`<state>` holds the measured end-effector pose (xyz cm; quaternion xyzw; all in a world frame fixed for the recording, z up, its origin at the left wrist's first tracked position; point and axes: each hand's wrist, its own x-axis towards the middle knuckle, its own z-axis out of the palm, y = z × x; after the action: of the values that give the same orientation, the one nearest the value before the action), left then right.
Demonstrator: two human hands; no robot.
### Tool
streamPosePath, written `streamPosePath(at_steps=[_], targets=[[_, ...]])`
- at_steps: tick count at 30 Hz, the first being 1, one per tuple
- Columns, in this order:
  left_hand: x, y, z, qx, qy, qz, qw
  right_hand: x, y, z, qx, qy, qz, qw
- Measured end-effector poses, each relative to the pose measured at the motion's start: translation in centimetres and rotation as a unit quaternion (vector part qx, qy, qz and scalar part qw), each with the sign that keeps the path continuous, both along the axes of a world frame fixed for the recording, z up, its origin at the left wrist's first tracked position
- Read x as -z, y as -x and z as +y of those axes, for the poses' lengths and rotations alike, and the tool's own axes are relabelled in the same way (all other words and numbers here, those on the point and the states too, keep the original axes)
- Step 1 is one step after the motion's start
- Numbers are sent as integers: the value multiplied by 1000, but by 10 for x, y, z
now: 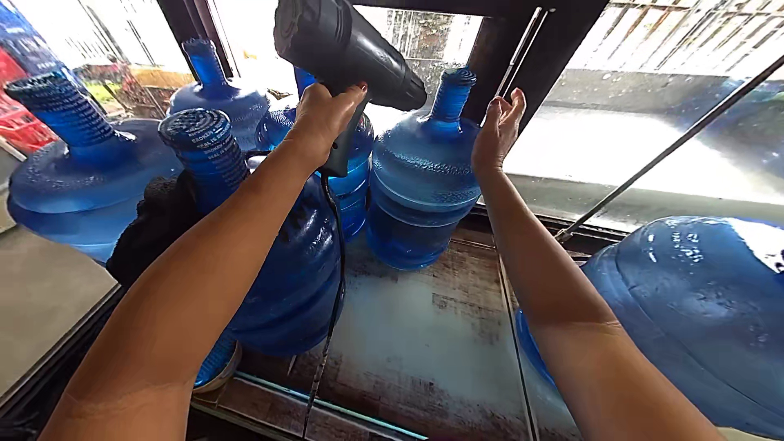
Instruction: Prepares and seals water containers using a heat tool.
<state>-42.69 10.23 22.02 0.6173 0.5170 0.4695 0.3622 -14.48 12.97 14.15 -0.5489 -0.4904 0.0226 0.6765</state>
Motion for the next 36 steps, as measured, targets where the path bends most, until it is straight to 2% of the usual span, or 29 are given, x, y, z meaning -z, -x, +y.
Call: streamPosePath(at_steps=[6, 16, 21, 24, 27, 29, 31, 36], targets=[[-18, -36, 30, -9, 51, -109, 993, 3, -3, 6, 1, -31, 32, 999], [-18, -90, 88, 92, 116, -94, 984, 4, -5, 10, 0, -27, 43, 999], [-28, -87, 79, 94, 96, -78, 988, 5, -5, 10, 9, -24, 49, 998], [-45, -69, 55, 44, 48, -15, 998, 5, -5, 8, 4, -33, 62, 997], [-68, -46, 20, -47, -29, 120, 991, 5, -5, 7, -1, -47, 74, 996], [-84, -36, -6, -86, -79, 225, 967, 6, -6, 8, -5, -63, 81, 995], [-97, -31, -33, -86, -112, 298, 944, 7, -6, 7, -13, -77, 93, 993], [-121, -46, -70, -76, -218, 417, 879, 10, -8, 8, -32, -107, 131, 985]])
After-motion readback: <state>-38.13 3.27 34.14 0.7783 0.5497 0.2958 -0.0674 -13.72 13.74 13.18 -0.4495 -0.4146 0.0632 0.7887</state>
